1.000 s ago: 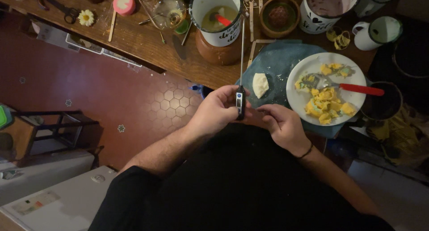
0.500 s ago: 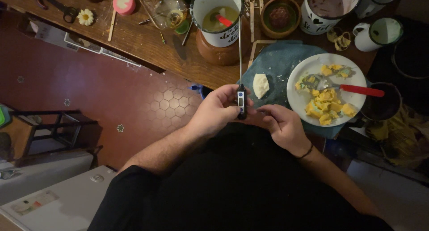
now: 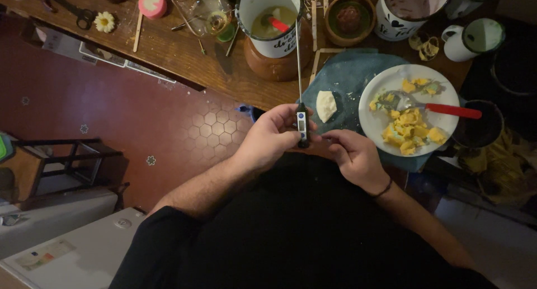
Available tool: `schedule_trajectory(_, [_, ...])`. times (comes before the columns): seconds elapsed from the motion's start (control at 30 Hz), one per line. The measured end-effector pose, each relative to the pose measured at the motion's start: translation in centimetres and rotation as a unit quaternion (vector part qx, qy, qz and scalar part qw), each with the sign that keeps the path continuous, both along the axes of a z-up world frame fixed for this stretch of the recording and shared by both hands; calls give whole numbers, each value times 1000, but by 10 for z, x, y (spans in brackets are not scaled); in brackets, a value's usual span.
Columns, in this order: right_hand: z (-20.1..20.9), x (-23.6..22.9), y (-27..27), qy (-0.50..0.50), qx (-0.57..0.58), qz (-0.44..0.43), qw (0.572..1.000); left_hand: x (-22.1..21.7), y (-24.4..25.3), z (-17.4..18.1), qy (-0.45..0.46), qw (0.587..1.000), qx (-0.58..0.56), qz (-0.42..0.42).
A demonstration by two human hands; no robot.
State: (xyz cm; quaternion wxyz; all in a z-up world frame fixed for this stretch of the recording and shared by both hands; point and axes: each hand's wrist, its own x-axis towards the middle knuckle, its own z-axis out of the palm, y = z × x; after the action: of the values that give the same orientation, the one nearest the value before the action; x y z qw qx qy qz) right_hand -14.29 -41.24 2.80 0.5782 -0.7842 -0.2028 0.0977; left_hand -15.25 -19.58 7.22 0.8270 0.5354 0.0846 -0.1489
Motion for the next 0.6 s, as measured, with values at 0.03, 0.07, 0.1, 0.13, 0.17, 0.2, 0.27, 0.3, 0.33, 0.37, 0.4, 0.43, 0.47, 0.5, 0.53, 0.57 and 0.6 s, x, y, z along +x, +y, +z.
schedule_trajectory(0.03, [0,-1,1,-6,0,-6,1000,0,0,2,1,1000,-1,1])
schedule_trajectory(0.07, [0,-1,1,-11,-1,-12,1000,0,0,3,3,1000,-2,2])
schedule_trajectory(0.1, [0,-1,1,-11,-1,-12,1000,0,0,2,3,1000,-2,2])
schedule_trajectory(0.13, [1,0,0,-10,-4,-7,1000,0,0,1,1,1000,-5,2])
schedule_trajectory(0.17, [2,1,0,-9,-7,-1,1000,0,0,0,-1,1000,-8,2])
schedule_trajectory(0.2, [0,1,-1,-9,-7,-1,1000,0,0,1,0,1000,-8,2])
schedule_trajectory(0.27, [-2,2,-2,-2,-7,10,1000,0,0,2,-4,1000,-1,-1])
schedule_trajectory(0.3, [-1,1,-1,-2,-7,10,1000,0,0,0,-4,1000,-1,-1])
schedule_trajectory(0.33, [0,1,0,-8,-7,5,1000,0,1,-2,-9,1000,-8,-5])
schedule_trajectory(0.37, [1,1,1,-14,-8,0,1000,0,1,-5,-15,1000,-16,-9])
schedule_trajectory(0.4, [0,0,1,-14,-8,0,1000,0,1,-5,-15,1000,-16,-9])
schedule_trajectory(0.43, [-2,0,0,-20,-12,-5,1000,-1,1,-6,-13,999,-34,0])
schedule_trajectory(0.47, [-3,0,0,-25,-15,-9,1000,-1,2,-7,-10,999,-51,8])
schedule_trajectory(0.5, [2,0,2,-25,-16,-9,1000,-1,2,-5,-10,999,-51,8])
schedule_trajectory(0.53, [7,-1,3,-27,-9,-10,1000,-1,2,-4,-15,999,-45,3])
schedule_trajectory(0.57, [11,-1,5,-29,-3,-11,1000,-1,2,-3,-19,999,-40,-2])
schedule_trajectory(0.6, [8,-1,5,-28,-3,-11,1000,-1,2,-3,-18,999,-40,-2])
